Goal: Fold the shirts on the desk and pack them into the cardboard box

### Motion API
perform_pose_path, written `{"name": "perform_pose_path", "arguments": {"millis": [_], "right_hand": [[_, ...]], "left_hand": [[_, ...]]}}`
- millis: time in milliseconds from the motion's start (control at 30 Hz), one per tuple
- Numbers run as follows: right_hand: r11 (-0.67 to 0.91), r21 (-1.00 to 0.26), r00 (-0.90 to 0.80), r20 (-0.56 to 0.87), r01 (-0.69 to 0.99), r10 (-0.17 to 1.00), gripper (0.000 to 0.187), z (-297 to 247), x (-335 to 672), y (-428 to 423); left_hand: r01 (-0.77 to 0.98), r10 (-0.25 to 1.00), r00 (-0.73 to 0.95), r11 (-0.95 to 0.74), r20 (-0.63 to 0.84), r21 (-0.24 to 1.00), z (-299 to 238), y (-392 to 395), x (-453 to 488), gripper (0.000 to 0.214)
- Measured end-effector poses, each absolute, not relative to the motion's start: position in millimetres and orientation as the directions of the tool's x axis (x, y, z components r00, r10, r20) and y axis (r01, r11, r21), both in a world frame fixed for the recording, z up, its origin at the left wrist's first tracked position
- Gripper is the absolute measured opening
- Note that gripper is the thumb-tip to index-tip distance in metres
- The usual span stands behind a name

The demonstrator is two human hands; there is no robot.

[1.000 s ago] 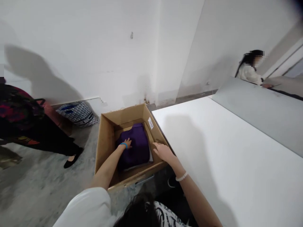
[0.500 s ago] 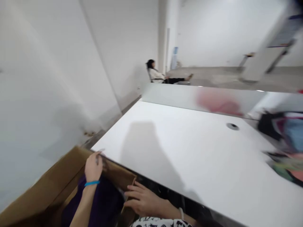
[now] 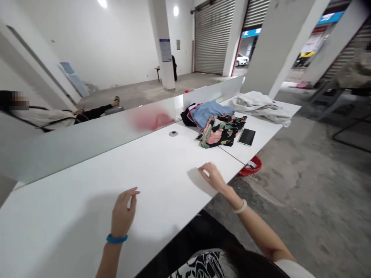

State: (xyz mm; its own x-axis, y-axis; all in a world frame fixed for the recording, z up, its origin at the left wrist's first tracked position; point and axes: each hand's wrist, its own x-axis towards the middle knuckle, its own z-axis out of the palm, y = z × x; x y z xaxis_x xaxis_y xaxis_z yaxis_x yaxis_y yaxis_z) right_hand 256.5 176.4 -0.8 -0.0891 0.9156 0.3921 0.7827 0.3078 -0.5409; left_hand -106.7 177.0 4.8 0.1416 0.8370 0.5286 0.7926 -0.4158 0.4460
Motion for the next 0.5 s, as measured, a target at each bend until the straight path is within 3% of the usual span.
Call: {"name": "perform_pose_path", "arguments": {"millis": [100, 267, 400, 500], "right_hand": [[0.019, -0.432, 0.151, 0.355, 0.901, 0.923, 0.023, 2, 319, 229], [-0.165, -0.384, 0.315, 0.371, 0.908, 0.874, 0.039, 22, 379, 288], [-0.176, -0.362, 0.313, 0.364, 0.916, 0.878, 0.023, 34, 380, 310], [-0.06, -0.339, 0.196, 0.385, 0.939, 0.902, 0.02, 43, 353, 318]], "left_hand": [[0.722, 0.83, 0.257, -0.506, 0.495, 0.473, -22, 188, -68, 0.022], [0.68, 0.732, 0.492, -0.661, 0.471, 0.318, -50, 186, -44, 0.025], [0.71, 0.733, 0.452, -0.641, 0.509, 0.292, -50, 187, -50, 0.025], [0.741, 0.771, 0.38, -0.585, 0.512, 0.33, -46, 189, -54, 0.025]]}}
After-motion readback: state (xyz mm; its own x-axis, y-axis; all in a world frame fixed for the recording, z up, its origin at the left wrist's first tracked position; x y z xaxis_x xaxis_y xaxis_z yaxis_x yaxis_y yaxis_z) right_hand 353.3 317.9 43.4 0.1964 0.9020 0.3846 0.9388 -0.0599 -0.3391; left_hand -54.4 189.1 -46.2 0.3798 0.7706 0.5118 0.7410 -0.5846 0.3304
